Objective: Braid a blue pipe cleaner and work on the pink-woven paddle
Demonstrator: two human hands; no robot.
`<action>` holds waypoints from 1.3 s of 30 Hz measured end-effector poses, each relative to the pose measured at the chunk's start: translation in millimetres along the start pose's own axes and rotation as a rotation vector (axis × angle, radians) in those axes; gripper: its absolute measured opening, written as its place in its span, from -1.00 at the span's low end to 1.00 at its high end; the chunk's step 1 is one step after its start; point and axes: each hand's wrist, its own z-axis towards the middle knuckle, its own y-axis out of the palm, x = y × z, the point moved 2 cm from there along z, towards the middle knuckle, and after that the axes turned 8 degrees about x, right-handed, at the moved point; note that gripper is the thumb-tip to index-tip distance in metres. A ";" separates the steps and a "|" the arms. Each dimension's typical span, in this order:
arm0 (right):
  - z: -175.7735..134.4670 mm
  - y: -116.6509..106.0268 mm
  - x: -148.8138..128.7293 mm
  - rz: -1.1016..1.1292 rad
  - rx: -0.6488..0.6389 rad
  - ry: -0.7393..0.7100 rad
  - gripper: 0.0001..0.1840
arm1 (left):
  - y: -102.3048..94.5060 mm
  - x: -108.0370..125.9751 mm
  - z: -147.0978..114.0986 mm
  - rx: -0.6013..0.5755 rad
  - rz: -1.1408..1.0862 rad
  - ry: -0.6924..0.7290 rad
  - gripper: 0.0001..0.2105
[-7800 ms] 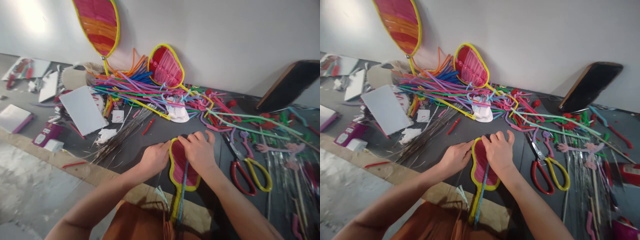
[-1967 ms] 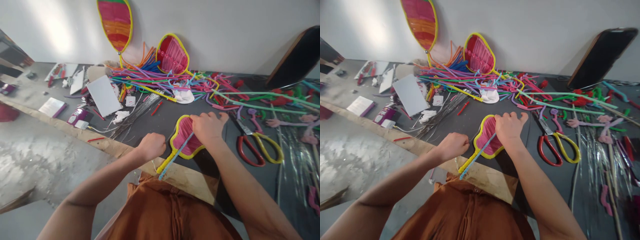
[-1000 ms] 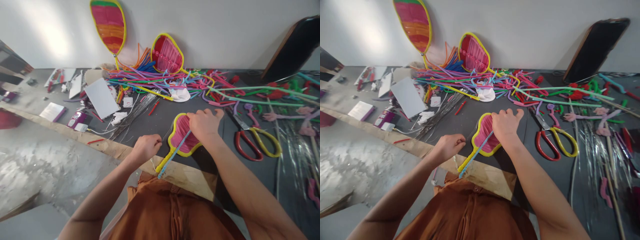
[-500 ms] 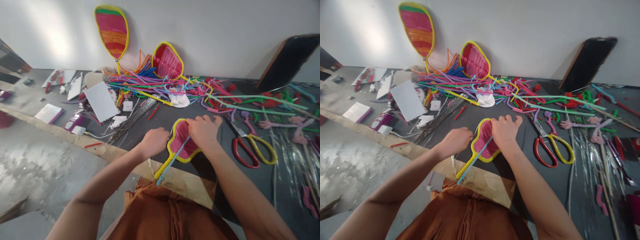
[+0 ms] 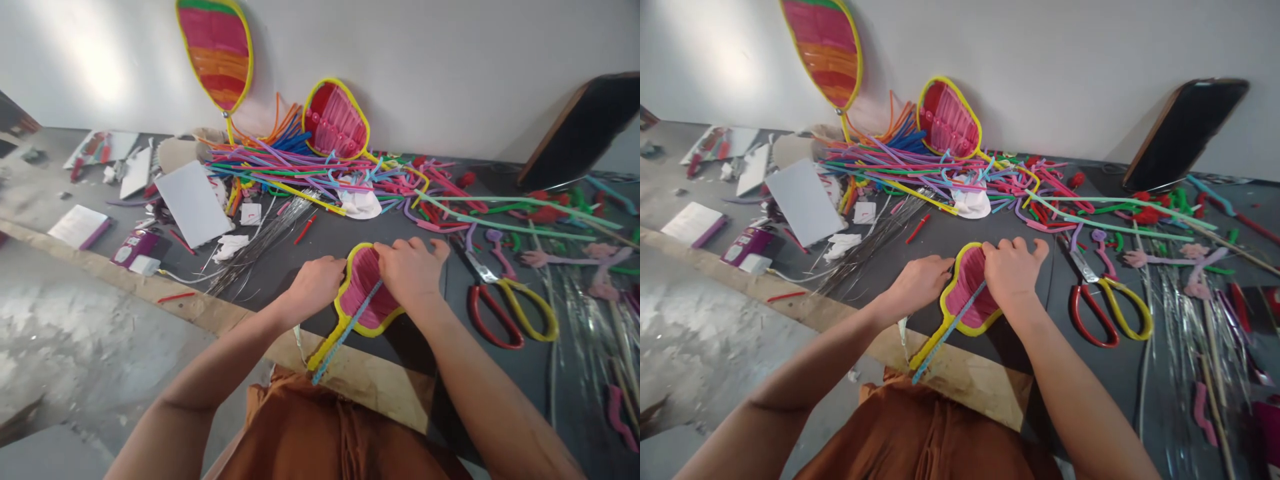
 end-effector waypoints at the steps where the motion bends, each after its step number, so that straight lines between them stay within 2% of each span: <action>1: -0.1 0.2 0.1 0.000 -0.001 -0.001 -0.66 | 0.1 -0.4 -0.2 0.006 0.007 -0.001 -0.75; 9: -0.8 0.4 0.1 -0.005 -0.003 -0.008 -0.67 | -0.6 3.4 3.8 0.004 -0.043 -0.059 -0.71; 13: -0.9 0.4 0.3 0.000 -0.005 -0.008 -0.67 | 2.2 7.2 11.5 0.052 0.034 -0.024 -0.61; 17: 0.1 1.1 0.3 0.008 0.000 -0.004 -0.66 | 4.8 7.9 17.4 0.085 0.118 0.048 -0.61; 25: -0.4 0.3 0.5 0.019 -0.007 -0.006 -0.66 | 11.2 0.6 18.8 0.164 -0.029 0.005 -0.67; 34: -0.2 0.2 0.5 0.014 -0.015 -0.010 -0.67 | 19.7 6.1 25.8 0.127 0.107 0.094 -0.54; 39: -0.3 1.0 0.0 0.013 -0.003 -0.010 -0.68 | 19.7 11.5 31.1 0.116 0.183 0.111 -0.56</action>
